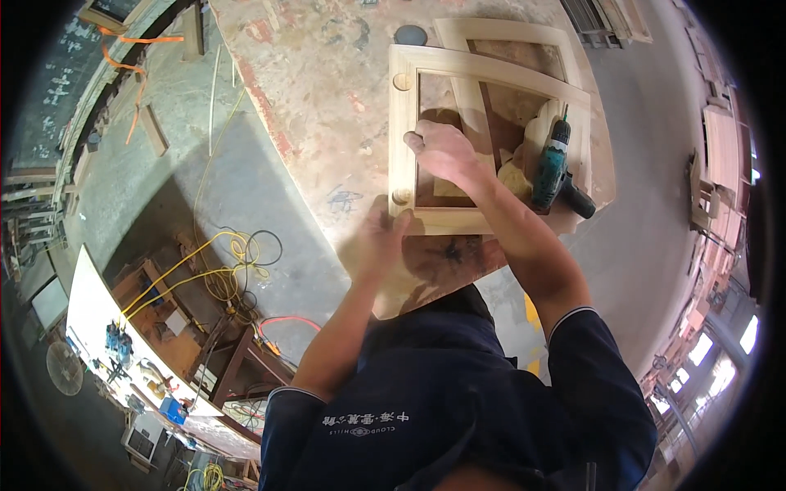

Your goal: The person measures a wooden drawer frame with a tape measure, retrieves a wooden box of screws, and uses a power drill to attach metal hinges to the inner corners of the frame on a workbench.

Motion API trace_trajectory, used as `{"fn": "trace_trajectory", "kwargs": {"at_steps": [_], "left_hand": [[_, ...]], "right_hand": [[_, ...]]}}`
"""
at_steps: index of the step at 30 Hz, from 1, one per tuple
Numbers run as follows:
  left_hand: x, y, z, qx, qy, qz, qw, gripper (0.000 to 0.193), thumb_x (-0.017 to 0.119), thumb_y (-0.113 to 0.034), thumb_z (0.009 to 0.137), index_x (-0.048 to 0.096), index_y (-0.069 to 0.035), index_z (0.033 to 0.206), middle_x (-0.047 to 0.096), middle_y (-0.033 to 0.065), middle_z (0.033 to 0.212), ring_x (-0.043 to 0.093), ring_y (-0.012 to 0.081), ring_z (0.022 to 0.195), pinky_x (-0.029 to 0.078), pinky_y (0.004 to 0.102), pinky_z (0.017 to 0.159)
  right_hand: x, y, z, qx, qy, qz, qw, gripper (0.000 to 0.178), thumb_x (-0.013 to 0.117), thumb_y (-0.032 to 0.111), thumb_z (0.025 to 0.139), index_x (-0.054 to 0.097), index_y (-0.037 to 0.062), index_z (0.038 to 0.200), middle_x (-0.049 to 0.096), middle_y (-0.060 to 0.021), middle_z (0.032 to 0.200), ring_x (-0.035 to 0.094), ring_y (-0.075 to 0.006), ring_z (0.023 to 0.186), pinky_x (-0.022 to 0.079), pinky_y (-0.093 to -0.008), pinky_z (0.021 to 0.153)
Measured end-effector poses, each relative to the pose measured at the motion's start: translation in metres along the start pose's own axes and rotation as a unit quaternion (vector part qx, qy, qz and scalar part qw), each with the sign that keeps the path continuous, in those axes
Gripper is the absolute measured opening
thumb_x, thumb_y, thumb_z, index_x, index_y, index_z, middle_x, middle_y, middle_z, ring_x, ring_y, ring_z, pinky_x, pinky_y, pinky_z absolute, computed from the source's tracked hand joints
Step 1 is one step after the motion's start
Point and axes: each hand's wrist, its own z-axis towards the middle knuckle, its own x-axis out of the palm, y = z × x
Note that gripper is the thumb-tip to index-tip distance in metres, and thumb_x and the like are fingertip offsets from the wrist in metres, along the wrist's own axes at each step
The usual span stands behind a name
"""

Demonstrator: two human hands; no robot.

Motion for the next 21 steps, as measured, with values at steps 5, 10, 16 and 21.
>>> {"fn": "trace_trajectory", "kwargs": {"at_steps": [5,10,16,21], "left_hand": [[0.001,0.001,0.001,0.058,-0.028,0.076,0.995,0.030,0.074,-0.026,0.094,0.064,-0.004,0.111,0.067,-0.0007,0.090,0.058,0.0063,0.075,0.050,0.0245,0.066],[-0.003,0.016,0.007,0.097,-0.048,0.068,0.992,0.023,0.073,-0.020,0.095,0.064,-0.002,0.107,0.065,-0.0005,0.088,0.055,0.0062,0.076,0.045,0.0241,0.068],[-0.003,0.001,0.006,0.040,-0.027,0.122,0.991,0.017,0.071,-0.010,0.094,0.065,-0.004,0.109,0.066,-0.0020,0.092,0.057,0.0053,0.081,0.046,0.0229,0.073],[-0.003,0.004,0.003,0.014,-0.021,0.029,0.999,0.020,0.067,-0.004,0.095,0.066,-0.006,0.115,0.069,-0.0025,0.103,0.061,0.0038,0.088,0.049,0.0213,0.077]], "right_hand": [[0.018,-0.013,-0.009,-0.040,-0.026,0.082,0.995,0.032,0.052,0.029,0.099,0.061,-0.0002,0.087,0.063,-0.0247,0.085,0.062,-0.0425,0.083,0.049,-0.0479,0.072],[0.046,-0.020,-0.064,-0.157,-0.040,0.050,0.986,0.020,0.059,0.021,0.093,0.060,0.0030,0.085,0.060,-0.0218,0.080,0.061,-0.0411,0.079,0.049,-0.0460,0.066],[0.006,-0.028,-0.041,-0.175,-0.111,0.239,0.949,0.016,0.064,0.020,0.094,0.064,0.0036,0.097,0.071,-0.0160,0.098,0.070,-0.0313,0.089,0.055,-0.0391,0.080],[-0.050,0.009,0.031,0.044,0.007,0.114,0.993,0.033,0.055,0.033,0.099,0.063,0.0016,0.100,0.069,-0.0227,0.098,0.066,-0.0417,0.095,0.052,-0.0477,0.084]]}}
